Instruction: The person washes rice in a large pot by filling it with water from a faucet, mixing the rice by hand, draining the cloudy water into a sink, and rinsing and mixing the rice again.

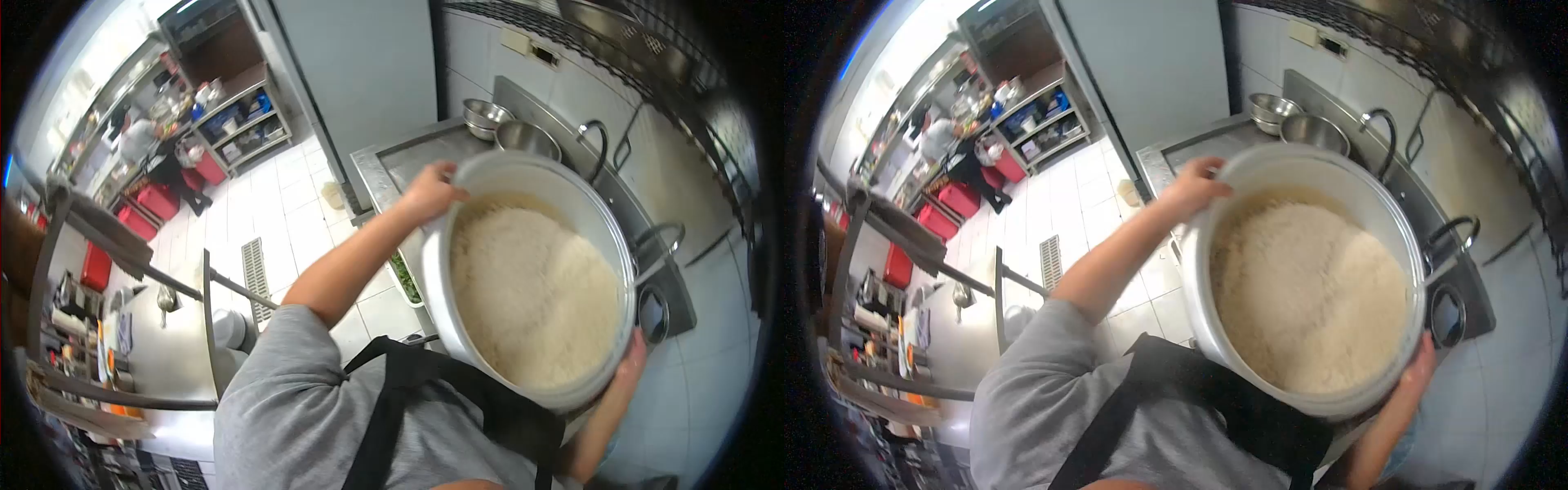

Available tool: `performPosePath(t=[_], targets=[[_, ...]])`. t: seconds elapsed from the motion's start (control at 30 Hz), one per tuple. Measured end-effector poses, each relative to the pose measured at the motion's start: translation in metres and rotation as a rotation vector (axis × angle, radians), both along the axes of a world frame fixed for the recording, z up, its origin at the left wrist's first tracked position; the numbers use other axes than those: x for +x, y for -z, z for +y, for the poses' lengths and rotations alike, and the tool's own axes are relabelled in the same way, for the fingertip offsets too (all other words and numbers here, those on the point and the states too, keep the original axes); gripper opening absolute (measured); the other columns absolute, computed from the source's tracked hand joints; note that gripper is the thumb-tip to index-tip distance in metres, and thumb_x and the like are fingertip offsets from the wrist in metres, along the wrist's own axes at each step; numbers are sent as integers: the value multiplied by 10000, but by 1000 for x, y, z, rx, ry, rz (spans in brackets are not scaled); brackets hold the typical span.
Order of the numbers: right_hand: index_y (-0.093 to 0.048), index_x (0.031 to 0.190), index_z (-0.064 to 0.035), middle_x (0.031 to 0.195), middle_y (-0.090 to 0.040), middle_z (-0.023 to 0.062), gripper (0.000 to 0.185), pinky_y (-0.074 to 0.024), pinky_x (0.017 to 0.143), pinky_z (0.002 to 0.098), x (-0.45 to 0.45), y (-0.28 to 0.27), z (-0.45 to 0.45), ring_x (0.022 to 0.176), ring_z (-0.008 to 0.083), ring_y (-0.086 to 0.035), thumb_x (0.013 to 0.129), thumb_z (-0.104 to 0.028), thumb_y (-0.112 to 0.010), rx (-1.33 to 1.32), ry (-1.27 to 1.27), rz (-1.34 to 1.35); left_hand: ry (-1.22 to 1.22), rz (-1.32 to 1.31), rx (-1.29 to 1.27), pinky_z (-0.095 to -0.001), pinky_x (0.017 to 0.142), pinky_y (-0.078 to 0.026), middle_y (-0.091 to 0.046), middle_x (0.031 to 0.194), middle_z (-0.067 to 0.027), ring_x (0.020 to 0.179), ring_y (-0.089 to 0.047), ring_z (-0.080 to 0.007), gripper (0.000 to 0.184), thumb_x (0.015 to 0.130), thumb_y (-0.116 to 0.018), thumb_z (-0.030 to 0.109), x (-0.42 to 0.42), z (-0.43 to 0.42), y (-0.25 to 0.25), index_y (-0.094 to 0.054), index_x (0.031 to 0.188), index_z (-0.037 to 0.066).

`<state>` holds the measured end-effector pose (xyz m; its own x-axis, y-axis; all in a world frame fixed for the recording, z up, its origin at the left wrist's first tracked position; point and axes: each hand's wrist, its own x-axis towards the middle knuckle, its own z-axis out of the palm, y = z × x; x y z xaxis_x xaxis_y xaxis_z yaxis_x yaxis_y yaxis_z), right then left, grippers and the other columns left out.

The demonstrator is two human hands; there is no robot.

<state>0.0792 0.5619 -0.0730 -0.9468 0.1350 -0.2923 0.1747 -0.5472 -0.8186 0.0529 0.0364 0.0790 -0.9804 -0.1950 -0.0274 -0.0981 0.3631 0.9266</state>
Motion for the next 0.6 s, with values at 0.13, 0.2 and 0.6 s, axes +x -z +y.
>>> performPosePath(t=[0.13, 0.2, 0.6], targets=[[-509, 1178, 2, 1151, -565, 116, 425, -390, 933, 372, 49, -67, -4, 1059, 258, -521, 936, -323, -383, 265, -111, 99, 80, 9, 17, -342, 814, -462, -584, 1050, -213, 927, -582, -284, 653, 609, -727, 184, -17, 27, 47, -500, 1190, -6], [-496, 1194, -2, 1172, -554, 114, 429, -404, 918, 369, 50, -40, 52, 1064, 261, -521, 939, -325, -372, 584, -146, 116, 106, 30, 12, -333, 813, -460, -600, 1025, -195, 925, -587, -266, 627, 602, -723, 186, -29, 46, 74, -517, 1161, -8], [-526, 1132, 3, 1140, -562, 120, 406, -436, 851, 383, 62, -28, 76, 1009, 260, -549, 939, -316, -365, 154, 148, -181, 168, 43, -56, -364, 832, -455, -611, 1008, -200, 952, -593, -312, 612, 600, -696, 171, -33, 100, 92, -491, 1154, 11]])
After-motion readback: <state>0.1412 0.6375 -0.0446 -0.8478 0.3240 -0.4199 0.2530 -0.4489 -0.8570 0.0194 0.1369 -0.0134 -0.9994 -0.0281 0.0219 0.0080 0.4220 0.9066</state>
